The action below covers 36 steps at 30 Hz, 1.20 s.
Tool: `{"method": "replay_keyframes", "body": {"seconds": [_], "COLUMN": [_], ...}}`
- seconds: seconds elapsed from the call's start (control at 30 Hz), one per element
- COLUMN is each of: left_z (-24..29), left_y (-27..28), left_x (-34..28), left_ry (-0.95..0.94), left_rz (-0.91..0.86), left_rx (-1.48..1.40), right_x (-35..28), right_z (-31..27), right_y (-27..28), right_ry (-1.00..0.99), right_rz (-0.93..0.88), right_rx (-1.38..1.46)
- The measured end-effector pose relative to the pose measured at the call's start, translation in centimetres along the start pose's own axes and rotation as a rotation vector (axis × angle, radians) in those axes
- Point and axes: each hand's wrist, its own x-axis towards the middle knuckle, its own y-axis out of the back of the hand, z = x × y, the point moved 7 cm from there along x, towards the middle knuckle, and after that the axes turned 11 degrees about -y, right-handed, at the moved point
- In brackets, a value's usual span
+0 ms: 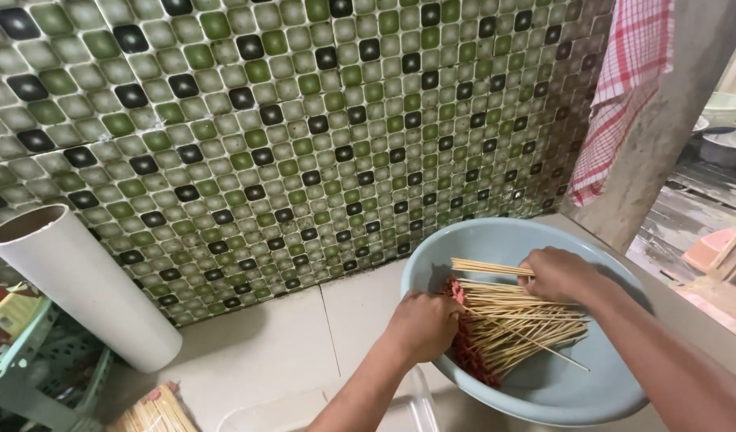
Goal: A person is manually skewering small, diced pieces of pink food onto wooden skewers in a kitchen-like setting.
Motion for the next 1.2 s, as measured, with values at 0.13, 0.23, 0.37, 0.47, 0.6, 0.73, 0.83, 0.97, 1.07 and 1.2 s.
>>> {"method": "replay_keyframes", "body": {"seconds": [0.13,0.23,0.37,0.47,0.6,0.73,0.83,0.97,1.07,1.2], "left_z": [0.1,-0.3,0.3,0.2,1.3,1.3,1.0,0.5,0.7,0.8], "left_y": [0.0,-0.1,0.2,0.0,3.0,4.3,4.3,3.7,3.8,4.0], "left_x": [0.0,0.1,0.0,-0.1,-1.0,-1.7,-1.9,-1.7,-1.6,-1.7], "left_ry": [-0.003,-0.011,0.018,0.005,0.005,-0.022,-0.008,0.026,0.035,0.052], "left_rz": [-0.010,-0.019,-0.083,-0.048,0.088,0.288,0.337,0.291,0.293,0.277], "left_rx": [0.028,0.058,0.022,0.026,-0.141,-0.235,-0.236,-0.211,-0.219,-0.225], "right_x": [-0.6,-3.0,-5.4,-4.1,-4.2,-3.9,-3.0,-3.3,-4.3,-3.9], "right_z": [-1.0,-1.9,-2.7,-2.3,-2.4,-2.3,-2.0,-2.0,-2.2,-1.4], "right_y": [0.1,1.1,-0.7,-2.3,-1.8,-2.3,-3.8,-3.6,-2.2,-0.9], "right_ry": [0.013,0.003,0.042,0.090,0.052,0.091,0.122,0.095,0.103,0.088], "right_rz": [-0.007,-0.065,-0.193,-0.157,-0.166,-0.146,-0.151,-0.127,-0.148,-0.185], "right_rx": [-0.123,-0.102,-0.142,-0.158,-0.114,-0.081,-0.087,-0.124,-0.094,-0.003]}}
